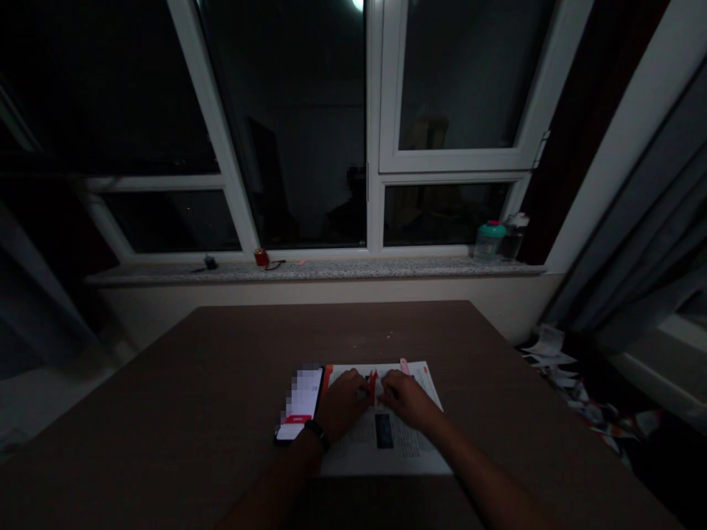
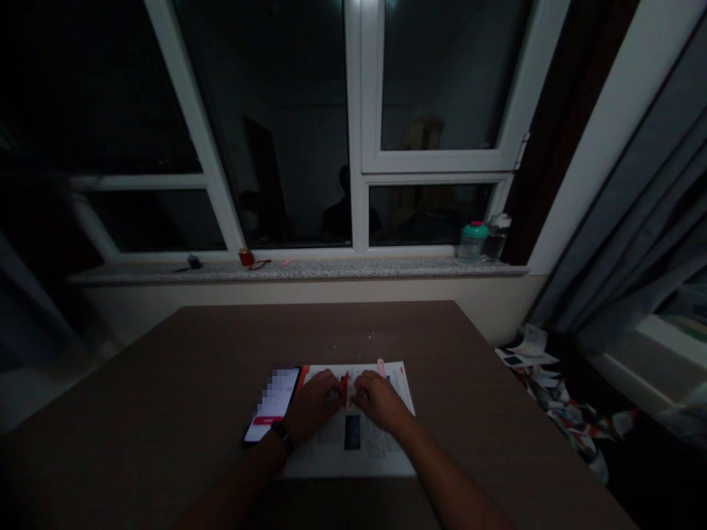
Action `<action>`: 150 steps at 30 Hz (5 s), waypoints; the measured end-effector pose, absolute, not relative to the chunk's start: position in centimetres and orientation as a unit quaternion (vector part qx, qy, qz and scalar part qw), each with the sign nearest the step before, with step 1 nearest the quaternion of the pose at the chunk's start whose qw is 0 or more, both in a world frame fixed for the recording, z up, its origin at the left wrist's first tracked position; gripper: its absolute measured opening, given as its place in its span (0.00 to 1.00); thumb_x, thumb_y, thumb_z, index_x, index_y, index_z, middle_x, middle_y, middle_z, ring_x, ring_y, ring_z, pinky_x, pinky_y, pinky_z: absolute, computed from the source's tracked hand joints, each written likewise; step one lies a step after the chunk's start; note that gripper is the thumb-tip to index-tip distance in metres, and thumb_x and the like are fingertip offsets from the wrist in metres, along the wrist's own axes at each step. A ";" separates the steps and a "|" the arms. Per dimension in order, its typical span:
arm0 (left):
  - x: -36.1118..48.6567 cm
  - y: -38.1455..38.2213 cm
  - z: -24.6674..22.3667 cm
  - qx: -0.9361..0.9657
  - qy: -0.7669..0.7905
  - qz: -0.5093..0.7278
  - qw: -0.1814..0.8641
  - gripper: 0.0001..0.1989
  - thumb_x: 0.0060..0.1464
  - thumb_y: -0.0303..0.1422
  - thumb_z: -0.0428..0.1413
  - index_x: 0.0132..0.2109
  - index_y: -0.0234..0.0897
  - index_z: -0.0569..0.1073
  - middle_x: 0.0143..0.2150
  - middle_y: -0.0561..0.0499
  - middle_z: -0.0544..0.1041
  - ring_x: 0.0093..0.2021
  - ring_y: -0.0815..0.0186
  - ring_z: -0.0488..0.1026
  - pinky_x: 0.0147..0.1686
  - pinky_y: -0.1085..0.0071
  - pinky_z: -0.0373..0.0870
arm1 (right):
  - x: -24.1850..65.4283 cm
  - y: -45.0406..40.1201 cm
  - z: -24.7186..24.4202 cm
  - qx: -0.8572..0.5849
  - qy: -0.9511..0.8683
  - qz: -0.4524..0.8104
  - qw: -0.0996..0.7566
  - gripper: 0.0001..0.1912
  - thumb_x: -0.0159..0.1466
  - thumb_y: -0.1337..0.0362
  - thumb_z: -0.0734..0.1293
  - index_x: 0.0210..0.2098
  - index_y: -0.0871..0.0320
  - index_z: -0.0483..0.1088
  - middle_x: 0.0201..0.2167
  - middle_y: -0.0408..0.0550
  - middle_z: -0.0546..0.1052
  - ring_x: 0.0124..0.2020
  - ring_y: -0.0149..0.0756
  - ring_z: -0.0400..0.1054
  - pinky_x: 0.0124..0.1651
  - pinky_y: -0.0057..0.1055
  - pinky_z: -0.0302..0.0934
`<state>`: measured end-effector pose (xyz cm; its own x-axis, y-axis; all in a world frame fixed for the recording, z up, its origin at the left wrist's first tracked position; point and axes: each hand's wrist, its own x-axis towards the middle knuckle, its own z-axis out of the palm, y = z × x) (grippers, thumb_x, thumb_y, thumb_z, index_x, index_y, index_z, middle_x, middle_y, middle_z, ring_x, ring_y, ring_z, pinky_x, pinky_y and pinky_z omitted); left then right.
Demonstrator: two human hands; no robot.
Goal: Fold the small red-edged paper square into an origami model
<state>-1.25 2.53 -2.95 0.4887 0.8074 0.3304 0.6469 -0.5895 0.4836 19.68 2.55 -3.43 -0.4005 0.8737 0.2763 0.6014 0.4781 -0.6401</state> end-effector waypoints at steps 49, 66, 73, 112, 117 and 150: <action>-2.0 2.0 -2.3 0.875 0.394 0.228 0.163 0.07 0.60 0.26 0.54 0.43 0.41 0.73 0.44 0.50 0.72 0.46 0.61 0.68 0.46 0.67 0.64 | 19.6 1.4 -2.6 -0.423 -0.859 0.149 0.247 0.05 0.64 0.71 0.63 0.37 0.57 0.71 0.37 0.47 0.73 0.41 0.36 0.66 0.43 0.29 0.57; -2.5 1.9 -1.7 0.887 0.385 0.207 0.149 0.06 0.61 0.29 0.55 0.42 0.42 0.76 0.43 0.50 0.72 0.44 0.61 0.68 0.44 0.67 0.63 | 20.8 0.6 -2.0 -0.408 -0.875 0.137 0.220 0.09 0.65 0.64 0.67 0.44 0.51 0.76 0.39 0.47 0.72 0.43 0.39 0.65 0.45 0.32 0.58; -2.6 2.0 -2.0 0.873 0.398 0.233 0.161 0.05 0.58 0.28 0.58 0.42 0.41 0.74 0.44 0.51 0.72 0.46 0.62 0.68 0.46 0.67 0.63 | 20.6 0.6 -2.3 -0.430 -0.864 0.141 0.220 0.08 0.63 0.64 0.69 0.42 0.54 0.75 0.40 0.47 0.73 0.45 0.39 0.66 0.47 0.31 0.58; -2.3 1.8 -2.0 0.873 0.431 0.198 0.115 0.02 0.56 0.29 0.60 0.36 0.39 0.74 0.41 0.51 0.71 0.44 0.62 0.67 0.42 0.66 0.62 | 20.4 0.7 -2.6 -0.514 -0.805 0.198 0.221 0.06 0.60 0.62 0.71 0.37 0.47 0.80 0.33 0.44 0.74 0.38 0.36 0.69 0.40 0.28 0.58; -2.4 1.8 -2.0 0.878 0.419 0.206 0.110 0.04 0.56 0.27 0.60 0.39 0.39 0.73 0.43 0.51 0.71 0.45 0.61 0.66 0.44 0.67 0.62 | 20.5 0.7 -2.7 -0.508 -0.811 0.175 0.231 0.07 0.61 0.61 0.70 0.39 0.48 0.79 0.32 0.44 0.73 0.38 0.36 0.69 0.40 0.28 0.58; -1.2 0.6 -1.1 0.858 0.410 0.258 0.171 0.06 0.57 0.26 0.57 0.41 0.38 0.69 0.42 0.51 0.72 0.44 0.62 0.69 0.44 0.68 0.63 | 20.0 0.9 -2.9 -0.428 -0.781 0.246 0.383 0.08 0.58 0.74 0.66 0.34 0.56 0.69 0.36 0.45 0.74 0.43 0.37 0.68 0.50 0.34 0.61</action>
